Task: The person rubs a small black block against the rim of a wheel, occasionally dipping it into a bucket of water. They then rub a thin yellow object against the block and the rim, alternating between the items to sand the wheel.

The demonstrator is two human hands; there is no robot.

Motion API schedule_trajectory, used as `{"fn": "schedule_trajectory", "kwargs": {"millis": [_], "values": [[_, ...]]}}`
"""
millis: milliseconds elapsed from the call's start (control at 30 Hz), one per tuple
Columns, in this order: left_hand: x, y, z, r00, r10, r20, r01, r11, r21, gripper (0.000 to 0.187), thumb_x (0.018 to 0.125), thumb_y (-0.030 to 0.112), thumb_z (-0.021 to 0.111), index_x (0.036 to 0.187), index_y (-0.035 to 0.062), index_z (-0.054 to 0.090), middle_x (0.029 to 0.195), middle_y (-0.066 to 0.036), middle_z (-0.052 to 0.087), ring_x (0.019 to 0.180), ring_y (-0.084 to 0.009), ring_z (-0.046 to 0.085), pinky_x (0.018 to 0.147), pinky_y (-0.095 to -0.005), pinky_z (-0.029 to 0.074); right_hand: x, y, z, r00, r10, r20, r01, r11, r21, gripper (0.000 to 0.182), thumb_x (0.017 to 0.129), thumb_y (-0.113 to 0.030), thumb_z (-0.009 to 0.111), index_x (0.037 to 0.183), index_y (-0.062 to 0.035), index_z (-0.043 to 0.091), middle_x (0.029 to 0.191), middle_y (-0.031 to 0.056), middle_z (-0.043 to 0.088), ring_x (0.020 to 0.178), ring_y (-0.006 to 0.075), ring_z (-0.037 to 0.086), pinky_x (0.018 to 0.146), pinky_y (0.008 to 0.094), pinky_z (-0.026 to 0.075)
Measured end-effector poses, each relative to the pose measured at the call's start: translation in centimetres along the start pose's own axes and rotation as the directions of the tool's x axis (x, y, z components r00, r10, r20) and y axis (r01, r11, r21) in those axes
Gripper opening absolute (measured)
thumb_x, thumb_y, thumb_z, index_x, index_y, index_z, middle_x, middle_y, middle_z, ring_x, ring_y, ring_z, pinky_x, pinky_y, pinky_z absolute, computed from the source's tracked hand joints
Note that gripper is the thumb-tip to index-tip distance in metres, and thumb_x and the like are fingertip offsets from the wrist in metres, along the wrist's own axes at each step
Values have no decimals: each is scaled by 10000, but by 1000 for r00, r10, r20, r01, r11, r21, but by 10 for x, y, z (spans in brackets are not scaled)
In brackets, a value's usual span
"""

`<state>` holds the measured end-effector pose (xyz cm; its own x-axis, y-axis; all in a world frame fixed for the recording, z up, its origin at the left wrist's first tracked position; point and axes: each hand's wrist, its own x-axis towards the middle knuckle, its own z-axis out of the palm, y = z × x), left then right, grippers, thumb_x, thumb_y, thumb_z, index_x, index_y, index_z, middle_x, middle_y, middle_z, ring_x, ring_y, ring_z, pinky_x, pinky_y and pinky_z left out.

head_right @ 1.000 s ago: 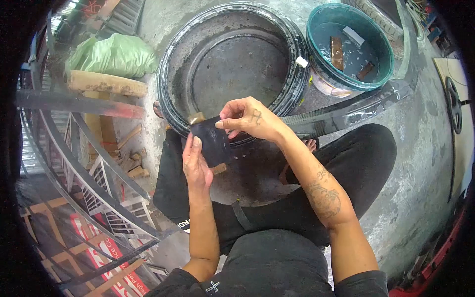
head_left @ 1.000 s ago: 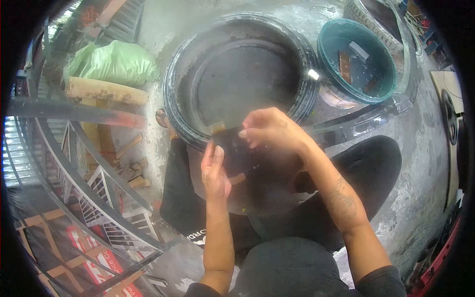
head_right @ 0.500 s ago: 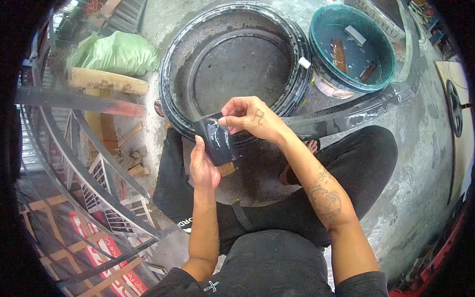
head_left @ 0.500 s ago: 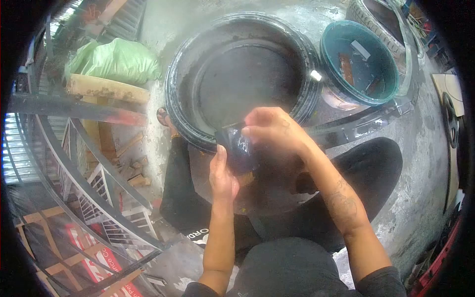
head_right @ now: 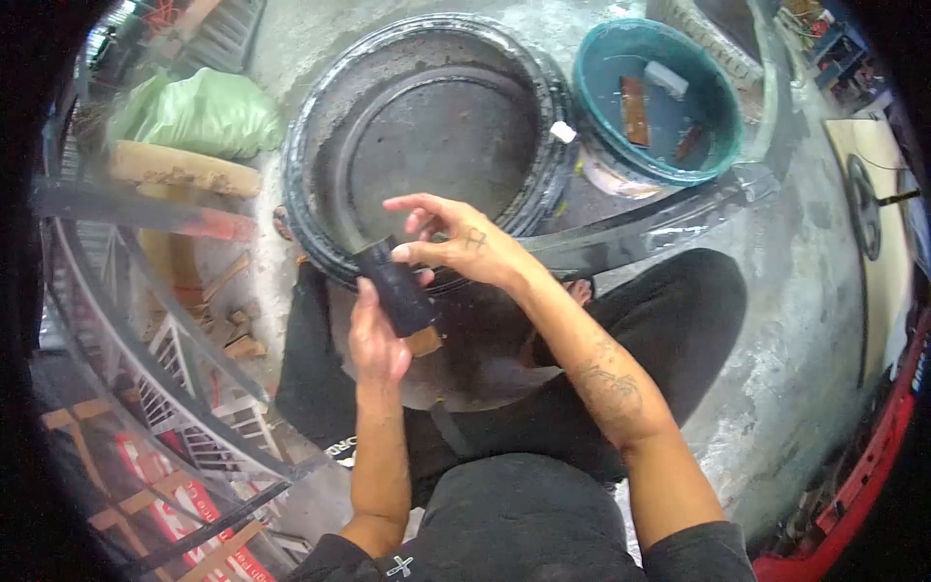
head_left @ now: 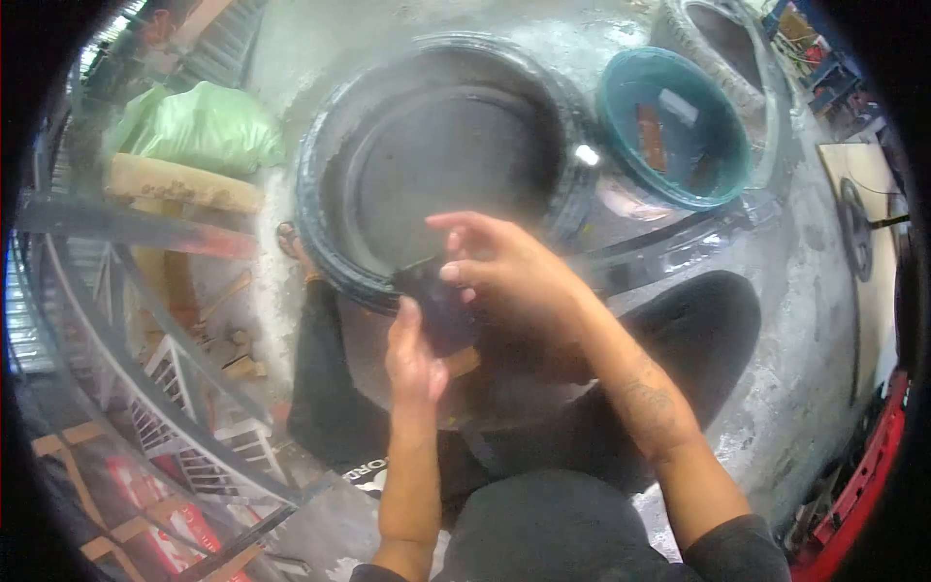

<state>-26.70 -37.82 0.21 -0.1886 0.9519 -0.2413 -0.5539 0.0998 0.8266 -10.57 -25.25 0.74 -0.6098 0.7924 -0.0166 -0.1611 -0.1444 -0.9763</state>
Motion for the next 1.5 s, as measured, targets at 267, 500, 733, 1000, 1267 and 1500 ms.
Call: {"fn": "schedule_trajectory", "kwargs": {"millis": [267,500,733,1000,1267,1500], "values": [[9,-14,-55,997,4,75,-15,988,152,506,1144,425,579,1341,-32,672,1206,-170,755,1017,-240,755,883,-443,664,6,16,-31,966,-248,-69,161,791,-590,514,860,-287,930,1272,-40,747,1154,135,718,971,241,721,876,379,590],[7,-33,-103,983,-150,110,95,913,396,442,1126,376,643,1234,-42,738,1121,-117,773,928,-168,735,848,-341,619,43,4,-161,845,-394,-362,-251,306,-918,440,888,-161,845,1282,-6,724,1172,278,728,1157,453,688,1031,503,551],[-6,-23,-69,877,-70,475,-251,777,577,626,1062,219,698,1649,134,500,1401,-192,708,1111,-291,714,1067,-428,545,44,27,-224,972,-175,-158,-147,72,-986,253,947,-130,762,1169,-9,748,1021,270,726,1020,475,696,926,537,543],[10,-82,-19,842,-20,539,-465,481,743,961,989,102,741,1772,274,210,1048,-185,677,957,-406,668,914,-531,550,45,20,-204,955,-166,-247,-230,115,-966,244,934,-203,787,1097,-23,766,919,207,777,860,365,768,812,440,592],[24,-101,-31,829,79,553,-529,431,731,871,1010,99,659,1746,378,284,1179,-237,651,1027,-421,702,913,-545,582,74,-18,-119,934,-86,-347,-277,441,-854,208,927,-140,782,1085,-12,740,879,38,735,814,99,661,760,295,557],[23,-94,-31,838,74,541,-508,470,722,868,1002,93,648,1735,390,290,1176,-241,649,1041,-430,718,914,-547,610,134,-39,1,782,575,243,49,332,-942,243,827,-121,819,1049,-22,815,894,93,795,862,172,755,794,318,598]]}}
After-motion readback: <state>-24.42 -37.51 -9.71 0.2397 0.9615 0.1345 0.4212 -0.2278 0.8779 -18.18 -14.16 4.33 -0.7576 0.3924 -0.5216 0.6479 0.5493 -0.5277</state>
